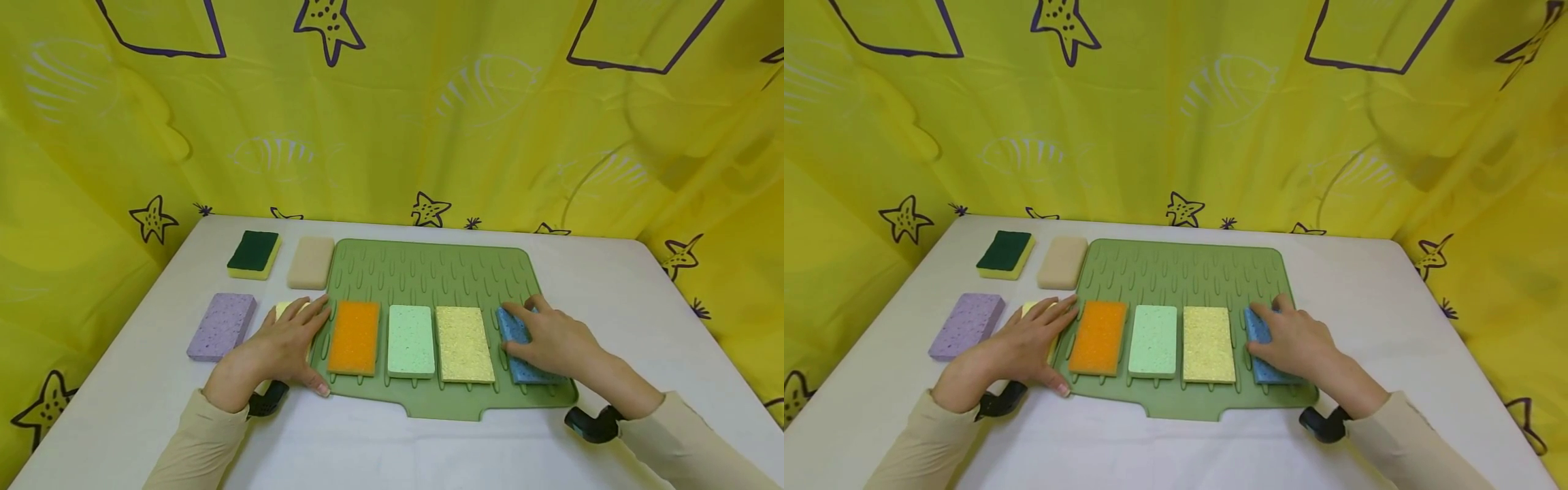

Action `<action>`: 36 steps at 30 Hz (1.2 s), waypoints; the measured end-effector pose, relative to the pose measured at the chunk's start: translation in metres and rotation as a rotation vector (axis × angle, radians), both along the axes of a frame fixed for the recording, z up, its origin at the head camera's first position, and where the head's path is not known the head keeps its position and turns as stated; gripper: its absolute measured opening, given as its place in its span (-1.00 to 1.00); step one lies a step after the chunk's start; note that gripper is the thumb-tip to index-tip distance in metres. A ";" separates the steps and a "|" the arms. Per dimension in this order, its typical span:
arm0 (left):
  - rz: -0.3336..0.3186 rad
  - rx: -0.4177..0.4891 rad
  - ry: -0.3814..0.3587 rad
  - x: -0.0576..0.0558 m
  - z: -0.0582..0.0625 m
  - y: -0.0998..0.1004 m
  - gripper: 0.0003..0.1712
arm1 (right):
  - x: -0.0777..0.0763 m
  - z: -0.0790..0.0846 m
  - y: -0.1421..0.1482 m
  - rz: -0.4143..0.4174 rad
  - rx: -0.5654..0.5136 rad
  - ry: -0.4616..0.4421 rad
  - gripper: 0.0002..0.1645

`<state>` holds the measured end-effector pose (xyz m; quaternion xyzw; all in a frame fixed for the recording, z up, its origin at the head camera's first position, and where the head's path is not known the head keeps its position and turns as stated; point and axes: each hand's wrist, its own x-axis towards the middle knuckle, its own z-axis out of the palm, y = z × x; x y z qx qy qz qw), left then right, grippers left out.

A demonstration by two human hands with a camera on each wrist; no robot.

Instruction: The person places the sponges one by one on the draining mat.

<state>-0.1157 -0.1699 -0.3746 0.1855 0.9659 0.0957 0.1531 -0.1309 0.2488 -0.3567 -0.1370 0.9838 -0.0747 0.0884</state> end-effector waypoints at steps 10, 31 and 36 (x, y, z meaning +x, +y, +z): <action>0.000 0.000 0.008 0.001 0.000 -0.002 0.55 | 0.002 0.000 -0.006 -0.008 0.030 -0.006 -0.13; -0.016 0.002 0.025 0.002 0.001 -0.001 0.54 | 0.006 -0.002 -0.001 0.017 0.033 0.001 -0.09; -0.017 0.001 0.022 0.001 0.001 0.000 0.55 | 0.006 0.002 0.002 -0.007 0.014 -0.026 -0.05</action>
